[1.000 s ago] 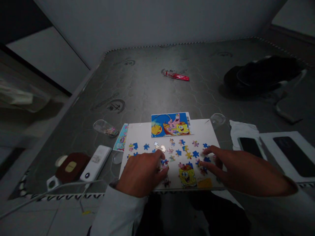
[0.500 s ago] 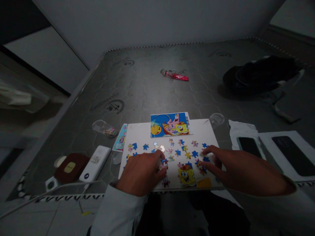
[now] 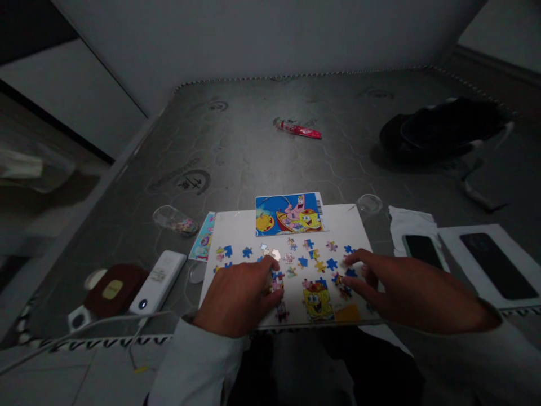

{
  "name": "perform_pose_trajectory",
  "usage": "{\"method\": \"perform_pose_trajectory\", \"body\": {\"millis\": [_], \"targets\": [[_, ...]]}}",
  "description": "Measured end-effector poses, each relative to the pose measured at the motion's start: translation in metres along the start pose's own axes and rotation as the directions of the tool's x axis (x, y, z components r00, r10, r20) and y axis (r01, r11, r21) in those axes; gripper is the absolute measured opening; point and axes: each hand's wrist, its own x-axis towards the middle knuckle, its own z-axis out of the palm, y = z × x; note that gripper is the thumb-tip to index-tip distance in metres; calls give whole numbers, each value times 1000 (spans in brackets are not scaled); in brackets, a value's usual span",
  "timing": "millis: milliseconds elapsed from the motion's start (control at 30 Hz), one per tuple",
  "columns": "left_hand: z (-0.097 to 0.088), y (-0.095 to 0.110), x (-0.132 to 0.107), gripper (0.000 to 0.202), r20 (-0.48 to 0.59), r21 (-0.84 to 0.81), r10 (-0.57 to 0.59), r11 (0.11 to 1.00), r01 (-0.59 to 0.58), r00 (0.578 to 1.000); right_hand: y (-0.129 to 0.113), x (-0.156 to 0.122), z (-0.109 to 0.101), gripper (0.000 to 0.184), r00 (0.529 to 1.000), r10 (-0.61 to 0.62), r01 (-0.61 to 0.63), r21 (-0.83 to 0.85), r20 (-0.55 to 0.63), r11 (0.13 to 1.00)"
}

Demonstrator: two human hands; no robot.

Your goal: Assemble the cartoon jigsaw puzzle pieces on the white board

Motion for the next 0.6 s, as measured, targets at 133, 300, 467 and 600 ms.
{"method": "perform_pose_trajectory", "body": {"millis": [133, 300, 467, 600], "targets": [[0, 1, 2, 31, 11, -16, -13, 1000, 13, 1000, -2, -1, -3, 41, 1000, 16, -16, 7, 13, 1000], [1, 0, 3, 30, 18, -9, -11, 1000, 11, 1000, -2, -3, -9, 41, 997, 54, -55, 10, 57, 998], [-2, 0, 3, 32, 42, -2, -26, 1000, 26, 999, 18, -2, -8, 40, 994, 100, -101, 48, 37, 994], [-2, -1, 3, 33, 34, -7, -18, 1000, 19, 999, 40, -1, -3, 43, 997, 78, -77, 124, 1, 989]]}}
